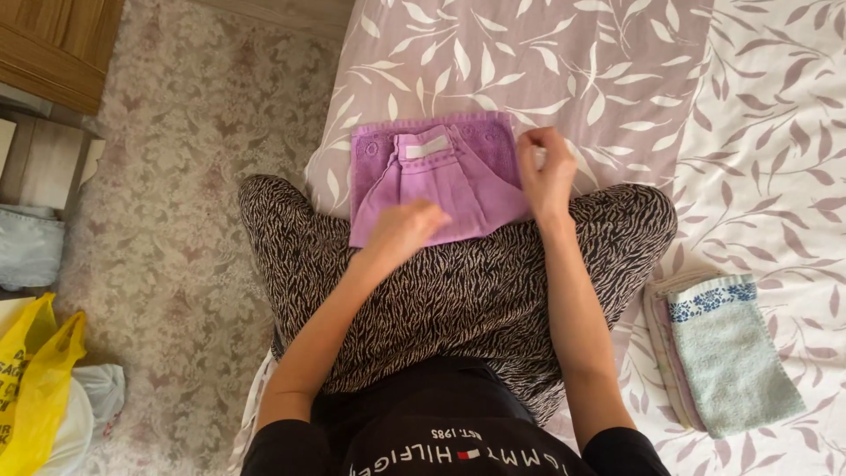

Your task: Folding several small towels or pieces of laundry while sitting on a bed.

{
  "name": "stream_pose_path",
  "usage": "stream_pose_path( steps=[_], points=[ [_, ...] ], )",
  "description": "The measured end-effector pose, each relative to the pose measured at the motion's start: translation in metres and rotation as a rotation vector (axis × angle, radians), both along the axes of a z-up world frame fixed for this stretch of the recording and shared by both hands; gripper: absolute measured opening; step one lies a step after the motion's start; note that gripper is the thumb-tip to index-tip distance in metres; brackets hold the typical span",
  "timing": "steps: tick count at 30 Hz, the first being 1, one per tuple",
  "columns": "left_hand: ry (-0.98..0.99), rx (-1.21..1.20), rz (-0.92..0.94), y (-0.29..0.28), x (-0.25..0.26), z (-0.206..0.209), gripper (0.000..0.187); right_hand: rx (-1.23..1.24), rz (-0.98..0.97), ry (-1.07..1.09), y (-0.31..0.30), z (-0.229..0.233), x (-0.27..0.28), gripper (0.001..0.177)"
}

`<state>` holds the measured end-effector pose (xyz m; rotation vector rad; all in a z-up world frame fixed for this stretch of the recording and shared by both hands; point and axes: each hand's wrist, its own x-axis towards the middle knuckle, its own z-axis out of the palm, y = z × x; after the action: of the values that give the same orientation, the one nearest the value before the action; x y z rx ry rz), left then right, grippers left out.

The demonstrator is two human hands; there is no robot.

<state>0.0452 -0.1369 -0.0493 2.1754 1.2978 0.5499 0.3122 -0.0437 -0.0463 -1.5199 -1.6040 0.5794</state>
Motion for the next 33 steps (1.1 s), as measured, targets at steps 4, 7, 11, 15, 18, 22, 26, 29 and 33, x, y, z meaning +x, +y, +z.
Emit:
stream_pose_path(
  steps=[4,7,11,15,18,22,26,29,33],
  points=[
    [0.079,0.009,0.323,0.035,-0.023,0.003,0.018,-0.032,0.061,-0.201,-0.004,0.016,-0.014,0.036],
    [0.358,0.442,0.506,0.054,-0.045,-0.008,0.052,-0.185,0.055,-0.343,-0.001,0.009,-0.016,0.068],
    [0.305,0.275,0.580,0.062,-0.059,-0.032,0.055,-0.268,0.031,-0.388,0.007,-0.009,-0.013,0.064],
    [0.172,0.197,0.647,0.063,-0.057,-0.024,0.055,-0.311,0.034,-0.423,0.012,-0.034,-0.008,0.037],
    [-0.004,0.173,0.645,0.071,-0.064,-0.022,0.040,-0.257,0.028,-0.345,0.012,-0.015,-0.006,0.025],
    [-0.063,0.400,0.601,0.097,-0.059,-0.024,0.024,-0.257,-0.022,-0.198,0.012,0.009,0.003,0.021],
    [-0.121,0.464,0.570,0.126,-0.038,-0.020,0.030,-0.223,-0.144,-0.194,0.019,0.007,0.010,0.022],
    [-0.010,0.505,0.548,0.134,-0.020,-0.014,0.031,-0.063,-0.162,-0.252,0.026,-0.007,0.009,0.028],
    [0.059,0.339,0.453,0.135,-0.007,-0.038,0.021,-0.105,-0.090,-0.368,0.024,-0.006,0.001,0.040]
  ],
)
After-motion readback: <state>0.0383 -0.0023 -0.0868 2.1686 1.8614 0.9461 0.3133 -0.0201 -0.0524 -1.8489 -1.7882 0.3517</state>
